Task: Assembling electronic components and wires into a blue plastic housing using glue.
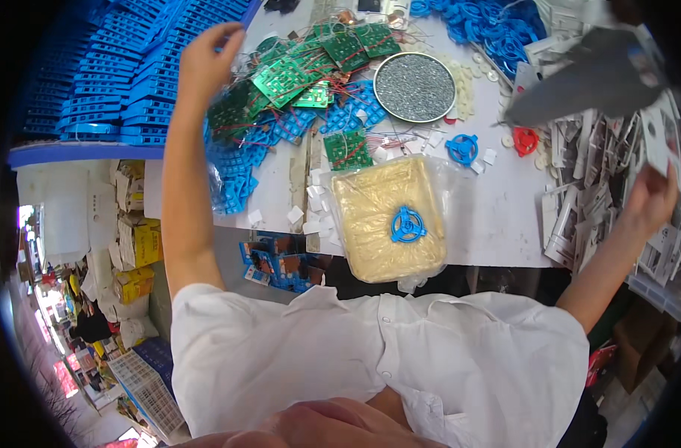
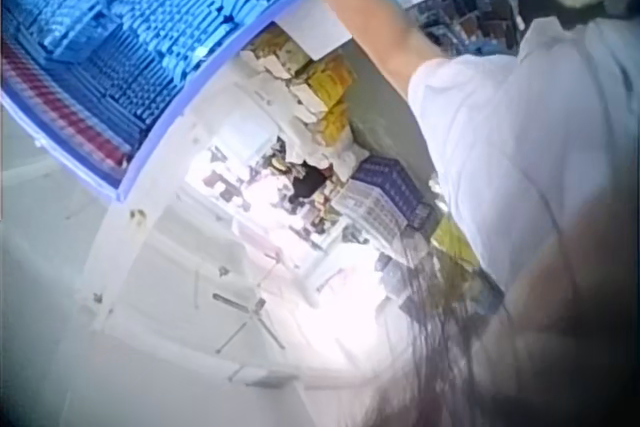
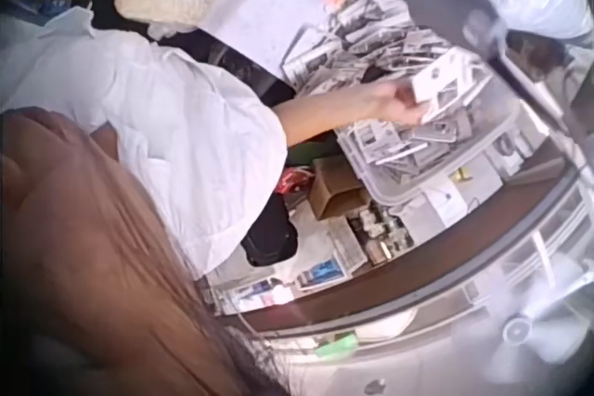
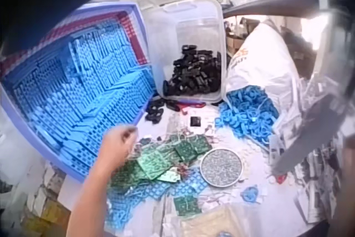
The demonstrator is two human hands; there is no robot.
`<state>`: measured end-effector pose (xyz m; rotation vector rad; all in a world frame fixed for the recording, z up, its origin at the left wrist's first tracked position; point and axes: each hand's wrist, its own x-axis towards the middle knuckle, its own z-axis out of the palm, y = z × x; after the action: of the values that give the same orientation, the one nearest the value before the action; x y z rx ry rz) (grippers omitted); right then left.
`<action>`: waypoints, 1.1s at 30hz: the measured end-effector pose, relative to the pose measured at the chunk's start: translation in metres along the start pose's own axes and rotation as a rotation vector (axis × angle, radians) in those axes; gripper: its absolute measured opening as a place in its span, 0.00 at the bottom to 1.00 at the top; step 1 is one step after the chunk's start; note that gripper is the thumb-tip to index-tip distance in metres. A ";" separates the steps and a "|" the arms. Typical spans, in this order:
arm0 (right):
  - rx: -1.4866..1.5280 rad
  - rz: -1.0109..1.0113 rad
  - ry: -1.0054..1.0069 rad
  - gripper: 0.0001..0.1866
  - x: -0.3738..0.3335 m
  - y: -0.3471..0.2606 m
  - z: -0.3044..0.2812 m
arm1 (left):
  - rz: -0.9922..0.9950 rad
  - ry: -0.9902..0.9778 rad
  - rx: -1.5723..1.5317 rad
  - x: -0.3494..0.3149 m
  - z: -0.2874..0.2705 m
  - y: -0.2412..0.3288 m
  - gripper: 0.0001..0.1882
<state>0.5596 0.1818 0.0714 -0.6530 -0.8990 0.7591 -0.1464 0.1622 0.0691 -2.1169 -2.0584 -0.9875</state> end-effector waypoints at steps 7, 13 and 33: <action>0.228 0.046 -0.162 0.25 -0.075 -0.087 -0.164 | -0.292 -0.147 0.323 0.050 -0.020 -0.132 0.18; 0.340 0.181 -0.457 0.31 -0.147 -0.076 -0.027 | -0.164 0.156 0.475 0.037 -0.063 -0.097 0.18; -0.206 0.376 -0.689 0.29 -0.203 0.013 0.196 | -0.443 0.070 0.855 0.095 -0.114 -0.137 0.38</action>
<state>0.3044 0.0616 0.0648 -0.7660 -1.5205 1.2801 -0.3253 0.2142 0.1478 -1.2131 -2.3459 -0.0956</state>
